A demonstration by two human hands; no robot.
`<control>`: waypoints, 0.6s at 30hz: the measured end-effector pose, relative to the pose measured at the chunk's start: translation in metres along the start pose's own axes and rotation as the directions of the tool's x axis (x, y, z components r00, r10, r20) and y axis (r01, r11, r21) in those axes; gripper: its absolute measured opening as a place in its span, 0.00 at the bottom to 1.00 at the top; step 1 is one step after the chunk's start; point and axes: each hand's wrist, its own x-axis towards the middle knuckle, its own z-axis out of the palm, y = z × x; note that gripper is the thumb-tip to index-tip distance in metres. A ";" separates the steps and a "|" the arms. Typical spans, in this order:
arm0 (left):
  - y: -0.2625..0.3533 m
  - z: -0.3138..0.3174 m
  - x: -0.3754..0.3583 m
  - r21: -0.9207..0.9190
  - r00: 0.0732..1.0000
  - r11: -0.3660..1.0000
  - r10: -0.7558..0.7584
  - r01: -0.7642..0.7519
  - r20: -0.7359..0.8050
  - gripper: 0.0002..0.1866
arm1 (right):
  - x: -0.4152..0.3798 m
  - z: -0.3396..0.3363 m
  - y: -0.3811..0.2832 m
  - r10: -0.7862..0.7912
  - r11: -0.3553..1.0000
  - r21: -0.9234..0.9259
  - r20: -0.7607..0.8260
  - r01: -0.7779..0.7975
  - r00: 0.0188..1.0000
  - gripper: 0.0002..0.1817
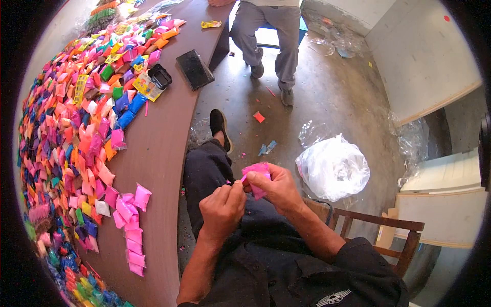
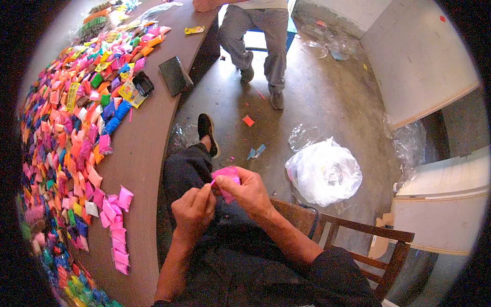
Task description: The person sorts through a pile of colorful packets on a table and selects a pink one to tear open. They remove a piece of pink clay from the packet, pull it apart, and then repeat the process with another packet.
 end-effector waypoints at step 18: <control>-0.006 -0.014 0.007 0.049 0.995 0.999 -0.004 -0.001 0.103 0.13 | -0.002 0.003 0.001 -0.118 0.980 -0.153 0.054 0.125 0.991 0.11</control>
